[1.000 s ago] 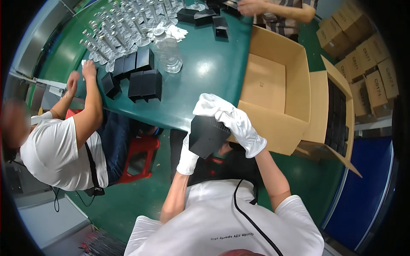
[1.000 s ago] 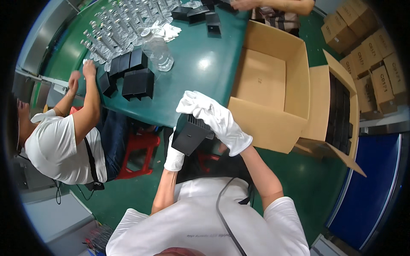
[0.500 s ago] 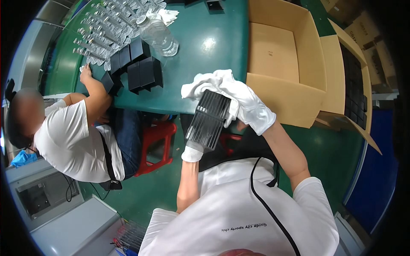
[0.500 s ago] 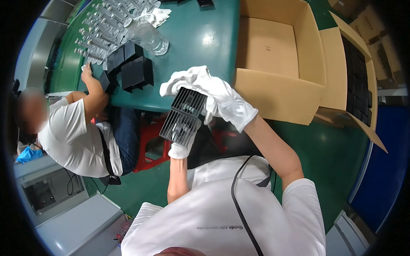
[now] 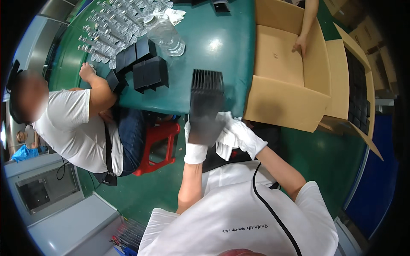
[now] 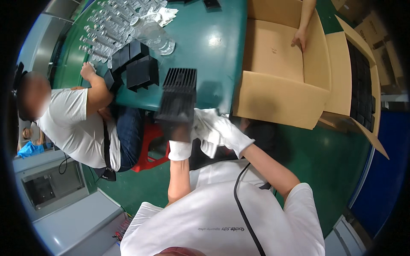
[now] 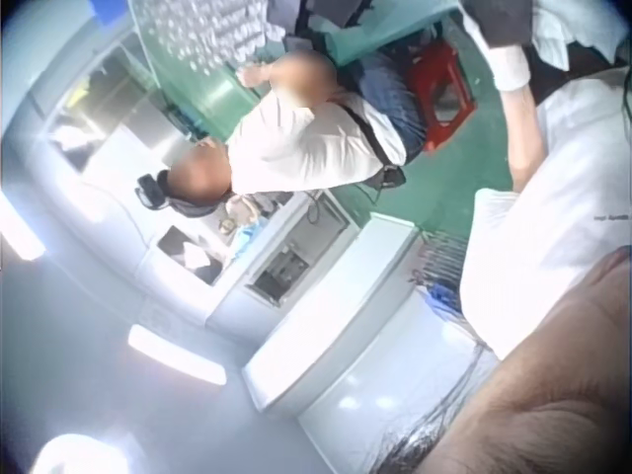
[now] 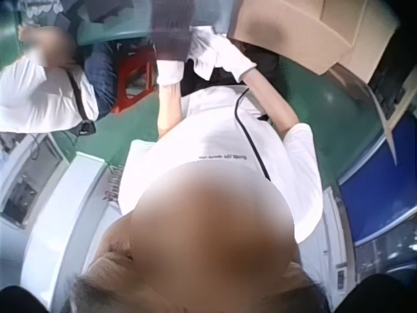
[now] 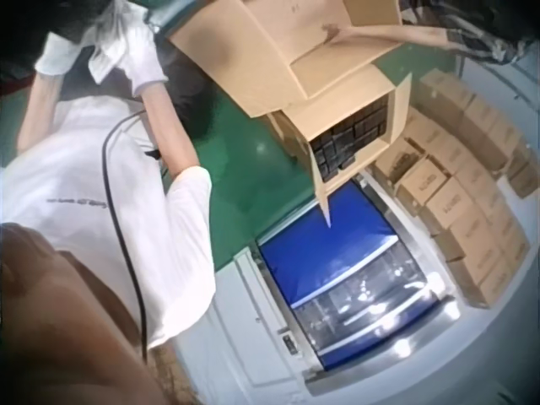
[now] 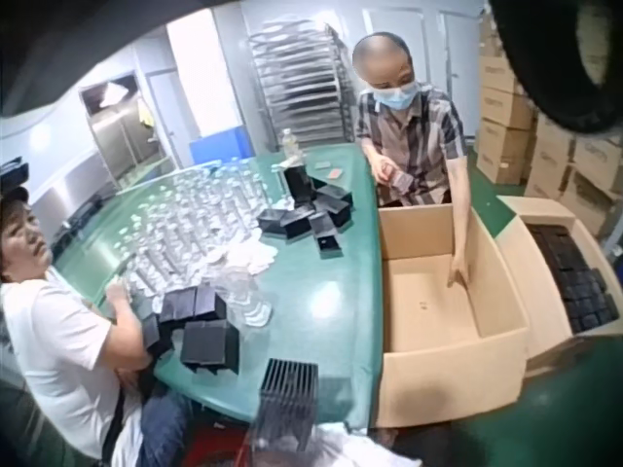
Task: The person wipes the surfaces of small black rectangular components with a white cloth. They handle the items one at a time, turning them over to clean all sides, and place the cleaned units into a cardboard box.
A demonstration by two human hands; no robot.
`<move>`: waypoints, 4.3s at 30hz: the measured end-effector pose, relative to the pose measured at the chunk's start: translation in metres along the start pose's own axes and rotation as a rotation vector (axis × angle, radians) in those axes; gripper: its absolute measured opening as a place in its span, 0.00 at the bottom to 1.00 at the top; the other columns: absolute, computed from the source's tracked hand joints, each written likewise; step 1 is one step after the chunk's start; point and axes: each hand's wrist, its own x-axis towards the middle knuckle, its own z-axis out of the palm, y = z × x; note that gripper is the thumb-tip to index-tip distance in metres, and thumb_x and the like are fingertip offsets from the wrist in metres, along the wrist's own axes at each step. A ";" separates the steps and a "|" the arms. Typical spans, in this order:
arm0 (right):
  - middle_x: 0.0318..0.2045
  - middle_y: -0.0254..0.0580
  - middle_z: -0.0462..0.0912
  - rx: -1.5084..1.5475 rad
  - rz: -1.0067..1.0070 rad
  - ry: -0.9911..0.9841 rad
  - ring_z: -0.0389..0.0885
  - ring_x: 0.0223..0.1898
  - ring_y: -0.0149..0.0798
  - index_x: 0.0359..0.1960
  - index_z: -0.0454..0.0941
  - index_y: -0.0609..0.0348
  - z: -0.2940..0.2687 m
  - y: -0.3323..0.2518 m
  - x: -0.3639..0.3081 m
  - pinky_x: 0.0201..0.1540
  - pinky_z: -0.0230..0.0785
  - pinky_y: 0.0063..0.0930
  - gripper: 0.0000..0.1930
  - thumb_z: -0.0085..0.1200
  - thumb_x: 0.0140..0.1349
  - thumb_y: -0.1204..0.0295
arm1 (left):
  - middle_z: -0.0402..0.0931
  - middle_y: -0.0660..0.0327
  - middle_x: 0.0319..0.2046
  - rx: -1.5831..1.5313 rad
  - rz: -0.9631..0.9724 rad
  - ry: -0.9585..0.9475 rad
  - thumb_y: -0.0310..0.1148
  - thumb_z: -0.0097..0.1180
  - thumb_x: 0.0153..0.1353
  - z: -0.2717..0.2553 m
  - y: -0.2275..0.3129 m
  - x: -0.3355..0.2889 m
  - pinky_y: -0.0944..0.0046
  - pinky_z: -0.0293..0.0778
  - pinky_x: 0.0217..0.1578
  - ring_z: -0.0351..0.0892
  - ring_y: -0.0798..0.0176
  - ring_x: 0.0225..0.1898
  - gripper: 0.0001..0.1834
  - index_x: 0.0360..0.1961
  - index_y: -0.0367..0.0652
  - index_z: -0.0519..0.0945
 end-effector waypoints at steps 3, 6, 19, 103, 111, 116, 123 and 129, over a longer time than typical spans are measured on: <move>0.43 0.56 0.80 -0.307 -0.131 0.015 0.79 0.42 0.55 0.61 0.68 0.59 -0.028 0.008 -0.022 0.46 0.74 0.41 0.27 0.53 0.58 0.76 | 0.76 0.52 0.50 0.497 0.349 0.245 0.24 0.50 0.63 0.024 0.019 0.020 0.62 0.66 0.56 0.74 0.53 0.51 0.19 0.56 0.37 0.73; 0.46 0.59 0.79 -0.539 -0.114 0.024 0.79 0.44 0.58 0.66 0.65 0.57 -0.046 -0.001 -0.040 0.47 0.73 0.43 0.33 0.53 0.54 0.82 | 0.76 0.56 0.48 0.640 0.431 0.218 0.26 0.55 0.64 0.011 -0.008 0.039 0.65 0.67 0.54 0.74 0.59 0.49 0.19 0.56 0.33 0.71; 0.46 0.49 0.80 -0.641 0.160 0.082 0.79 0.46 0.51 0.54 0.74 0.61 -0.050 -0.087 -0.040 0.49 0.72 0.38 0.15 0.50 0.67 0.71 | 0.77 0.62 0.42 -0.309 -0.143 0.242 0.35 0.58 0.67 -0.013 0.011 0.049 0.64 0.70 0.54 0.75 0.66 0.48 0.13 0.46 0.37 0.79; 0.28 0.42 0.80 0.056 0.109 0.255 0.80 0.24 0.34 0.50 0.74 0.66 -0.009 -0.088 -0.020 0.27 0.74 0.26 0.17 0.48 0.68 0.65 | 0.78 0.57 0.25 1.328 0.623 0.389 0.35 0.64 0.55 -0.019 0.008 0.038 0.56 0.74 0.30 0.80 0.52 0.28 0.10 0.37 0.43 0.82; 0.29 0.50 0.78 -0.455 -0.117 0.434 0.79 0.32 0.52 0.49 0.73 0.62 0.003 -0.051 0.045 0.37 0.74 0.43 0.16 0.50 0.57 0.77 | 0.80 0.50 0.29 1.274 0.614 0.481 0.35 0.58 0.63 -0.031 0.016 0.084 0.54 0.74 0.32 0.80 0.45 0.30 0.09 0.38 0.40 0.82; 0.33 0.55 0.79 -0.903 -0.541 0.444 0.80 0.34 0.54 0.48 0.74 0.63 0.009 -0.041 0.084 0.37 0.75 0.43 0.14 0.49 0.60 0.77 | 0.82 0.51 0.30 1.373 0.647 0.588 0.36 0.60 0.62 -0.039 0.008 0.097 0.53 0.75 0.33 0.80 0.46 0.31 0.11 0.39 0.40 0.83; 0.38 0.54 0.82 -0.752 -0.641 0.420 0.83 0.38 0.53 0.48 0.75 0.62 0.018 -0.052 0.084 0.41 0.77 0.41 0.13 0.48 0.64 0.72 | 0.80 0.51 0.29 1.351 0.655 0.613 0.36 0.59 0.63 -0.033 0.011 0.094 0.52 0.74 0.34 0.79 0.46 0.30 0.10 0.38 0.40 0.82; 0.39 0.56 0.82 -0.850 -0.663 0.435 0.83 0.39 0.53 0.49 0.75 0.63 0.021 -0.059 0.079 0.41 0.77 0.41 0.13 0.47 0.65 0.72 | 0.80 0.51 0.29 1.361 0.642 0.609 0.35 0.58 0.63 -0.033 0.013 0.093 0.51 0.74 0.34 0.79 0.45 0.31 0.10 0.38 0.40 0.82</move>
